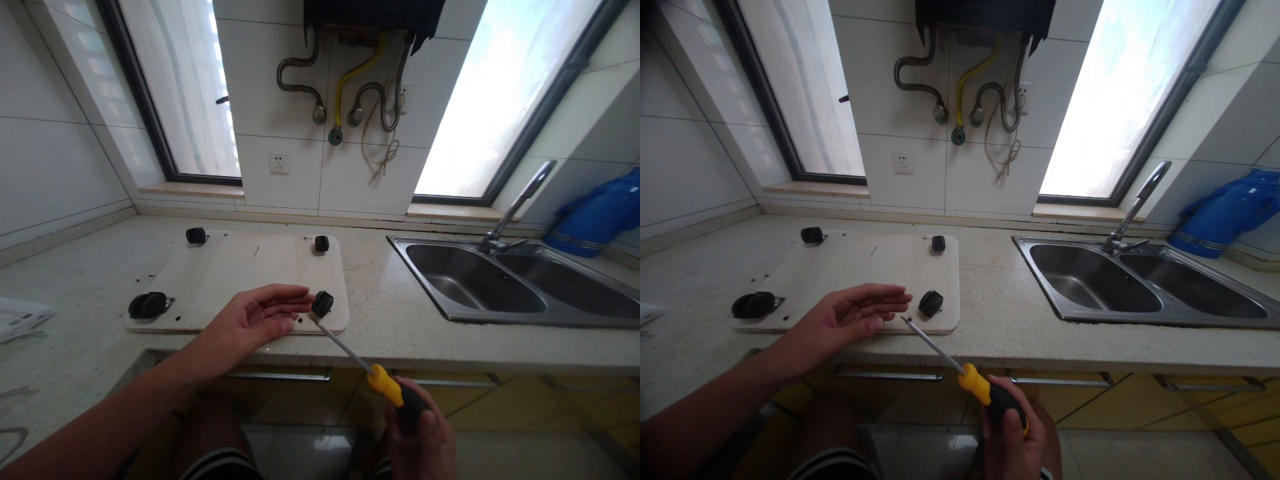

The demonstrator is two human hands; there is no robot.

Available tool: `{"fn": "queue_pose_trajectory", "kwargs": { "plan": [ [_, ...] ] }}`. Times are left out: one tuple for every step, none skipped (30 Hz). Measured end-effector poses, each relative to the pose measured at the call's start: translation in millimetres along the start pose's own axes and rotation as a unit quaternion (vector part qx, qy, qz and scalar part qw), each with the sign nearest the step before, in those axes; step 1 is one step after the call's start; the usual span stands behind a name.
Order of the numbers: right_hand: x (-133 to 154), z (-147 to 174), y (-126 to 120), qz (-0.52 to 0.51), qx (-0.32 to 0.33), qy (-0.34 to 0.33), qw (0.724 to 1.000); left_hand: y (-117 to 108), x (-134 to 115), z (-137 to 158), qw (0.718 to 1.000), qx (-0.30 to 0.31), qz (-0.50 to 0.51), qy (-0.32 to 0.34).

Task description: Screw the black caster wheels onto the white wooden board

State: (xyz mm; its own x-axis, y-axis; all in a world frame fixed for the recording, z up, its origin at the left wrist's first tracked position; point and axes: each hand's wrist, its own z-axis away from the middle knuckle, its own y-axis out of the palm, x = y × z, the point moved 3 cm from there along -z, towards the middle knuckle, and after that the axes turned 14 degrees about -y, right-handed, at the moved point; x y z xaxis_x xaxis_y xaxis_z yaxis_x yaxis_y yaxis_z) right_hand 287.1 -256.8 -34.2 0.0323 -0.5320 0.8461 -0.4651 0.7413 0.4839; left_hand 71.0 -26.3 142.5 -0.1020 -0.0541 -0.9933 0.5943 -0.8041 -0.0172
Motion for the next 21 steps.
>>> {"fn": "queue_pose_trajectory", "kwargs": {
  "plan": [
    [-1,-2,-1,-0.026,0.003,0.01,1.0,-1,0,1,0.999,0.017,0.033,-0.005],
    [-1,-5,-2,-0.048,0.006,0.016,0.999,-1,1,1,0.998,0.035,0.06,-0.007],
    [0,-7,-2,-0.068,0.007,0.017,0.998,-1,1,2,0.995,0.054,0.08,-0.004],
    [2,-9,-1,-0.082,0.004,0.017,0.996,-1,1,3,0.993,0.075,0.094,0.003],
    [4,-10,0,-0.09,-0.001,0.018,0.996,0,1,4,0.99,0.096,0.103,0.013],
    [6,-10,1,-0.094,-0.009,0.018,0.995,0,1,6,0.987,0.118,0.108,0.024],
    [8,-10,2,-0.093,-0.018,0.019,0.995,2,1,7,0.983,0.138,0.112,0.035],
    [9,-10,3,-0.091,-0.03,0.022,0.995,3,1,7,0.98,0.158,0.115,0.044],
    [10,-10,4,-0.088,-0.038,0.027,0.995,4,1,8,0.976,0.175,0.119,0.051],
    [10,-9,4,-0.085,-0.044,0.031,0.995,5,1,9,0.973,0.188,0.125,0.055],
    [10,-9,4,-0.085,-0.048,0.034,0.995,6,1,10,0.97,0.197,0.13,0.055],
    [10,-9,3,-0.084,-0.05,0.037,0.995,7,0,11,0.968,0.203,0.135,0.056],
    [9,-9,2,-0.084,-0.051,0.039,0.994,8,0,12,0.967,0.207,0.139,0.055],
    [9,-9,1,-0.085,-0.051,0.04,0.994,9,-1,14,0.966,0.209,0.144,0.054],
    [8,-9,1,-0.086,-0.051,0.04,0.994,9,-1,15,0.965,0.211,0.149,0.053],
    [8,-10,0,-0.087,-0.049,0.041,0.994,9,-2,16,0.964,0.212,0.154,0.052],
    [8,-10,0,-0.086,-0.047,0.041,0.994,10,-2,16,0.963,0.212,0.158,0.052],
    [8,-10,0,-0.087,-0.045,0.041,0.994,10,-3,17,0.962,0.213,0.163,0.052],
    [8,-11,0,-0.088,-0.042,0.041,0.994,10,-3,18,0.961,0.215,0.166,0.052],
    [8,-11,0,-0.089,-0.04,0.04,0.994,10,-3,18,0.96,0.218,0.169,0.052],
    [8,-11,0,-0.09,-0.04,0.039,0.994,10,-3,18,0.959,0.22,0.172,0.052]
  ]
}}
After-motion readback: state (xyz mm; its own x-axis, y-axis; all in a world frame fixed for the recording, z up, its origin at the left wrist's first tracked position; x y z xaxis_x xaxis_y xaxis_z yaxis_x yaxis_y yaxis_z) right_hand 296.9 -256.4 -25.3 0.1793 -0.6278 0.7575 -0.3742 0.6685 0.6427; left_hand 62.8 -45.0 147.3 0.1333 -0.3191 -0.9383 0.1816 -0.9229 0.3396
